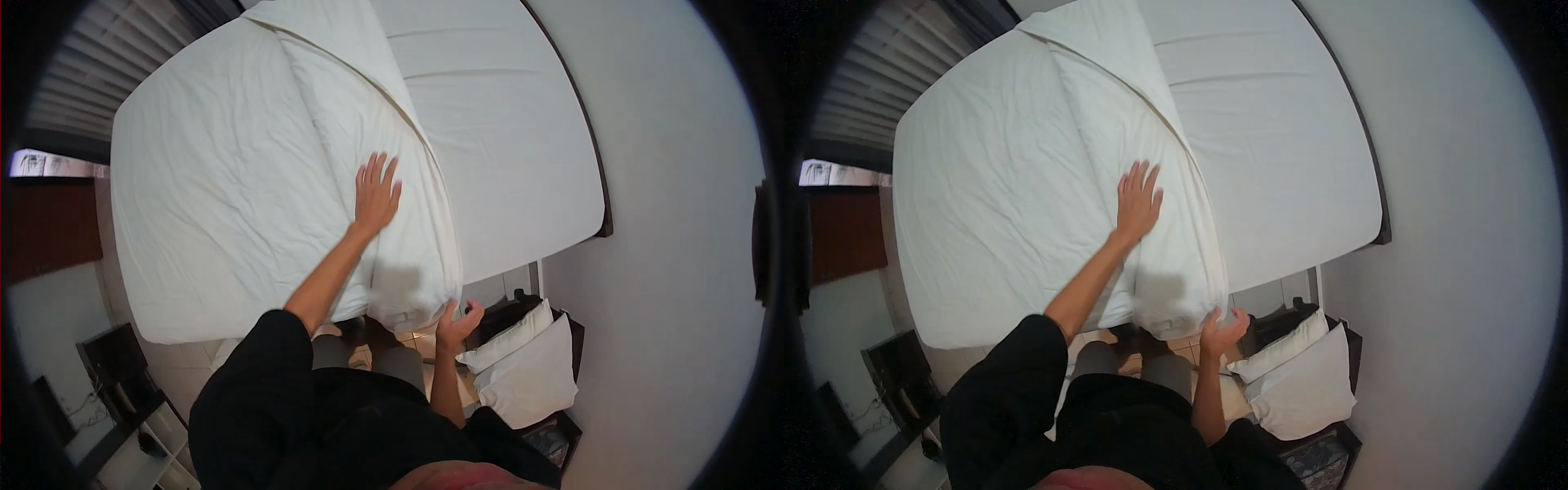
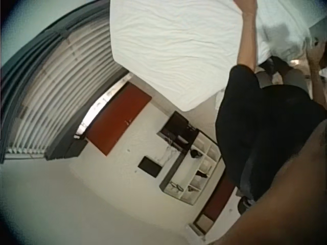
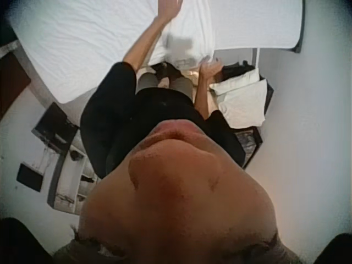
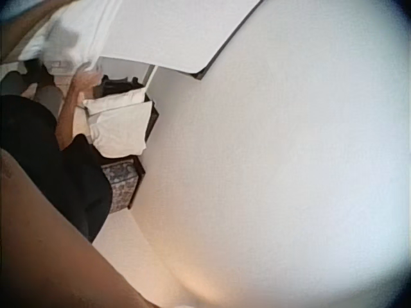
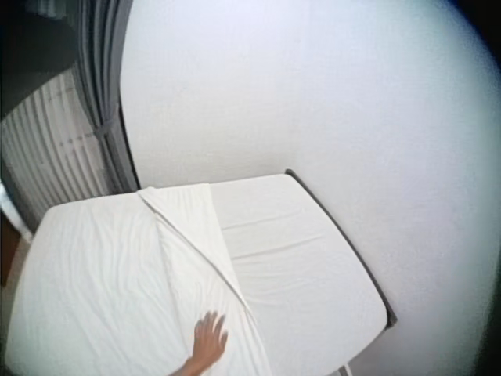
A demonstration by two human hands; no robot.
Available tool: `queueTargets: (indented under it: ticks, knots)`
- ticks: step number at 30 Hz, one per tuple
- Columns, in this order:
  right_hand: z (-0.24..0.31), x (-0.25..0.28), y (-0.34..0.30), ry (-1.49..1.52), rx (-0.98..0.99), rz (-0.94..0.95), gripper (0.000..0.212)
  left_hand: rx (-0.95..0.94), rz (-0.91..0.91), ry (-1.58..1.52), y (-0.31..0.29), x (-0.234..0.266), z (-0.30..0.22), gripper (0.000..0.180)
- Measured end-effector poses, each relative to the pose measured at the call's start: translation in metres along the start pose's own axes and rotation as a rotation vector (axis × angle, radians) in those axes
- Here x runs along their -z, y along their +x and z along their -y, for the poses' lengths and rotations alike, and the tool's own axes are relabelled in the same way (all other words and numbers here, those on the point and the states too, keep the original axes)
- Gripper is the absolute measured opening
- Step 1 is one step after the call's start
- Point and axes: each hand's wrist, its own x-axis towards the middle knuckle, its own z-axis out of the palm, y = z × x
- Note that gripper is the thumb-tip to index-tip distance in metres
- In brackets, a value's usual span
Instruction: The person spreads a white fitted sheet over a mattress, tucking the edges under the mattress frame. They then place a pillow into a white pillowcase, fluff the pillow, and arrange it on the bed. The person repeats the process for a second pillow.
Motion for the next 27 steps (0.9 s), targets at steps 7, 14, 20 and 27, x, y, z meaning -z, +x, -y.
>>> queueTargets:
  ticks: [7, 14, 20, 27]
  knots:
    - [0.138, -0.101, 0.153, 0.074, 0.485, 0.225, 0.06, 0.146, -0.003, -0.132, -0.075, 0.024, 0.004, 0.065]
    - [0.254, -0.248, 0.283, 0.085, 0.73, 0.395, 0.057, 0.289, -0.287, 0.028, 0.052, 0.015, 0.111, 0.07]
    - [0.348, -0.374, 0.368, 0.075, 0.985, 0.491, 0.05, 0.543, -0.554, 0.196, 0.176, 0.013, 0.199, 0.073]
    - [0.511, -0.558, 0.416, 0.034, 1.139, 0.497, 0.032, 0.642, -0.452, 0.213, 0.202, -0.013, 0.232, 0.07]
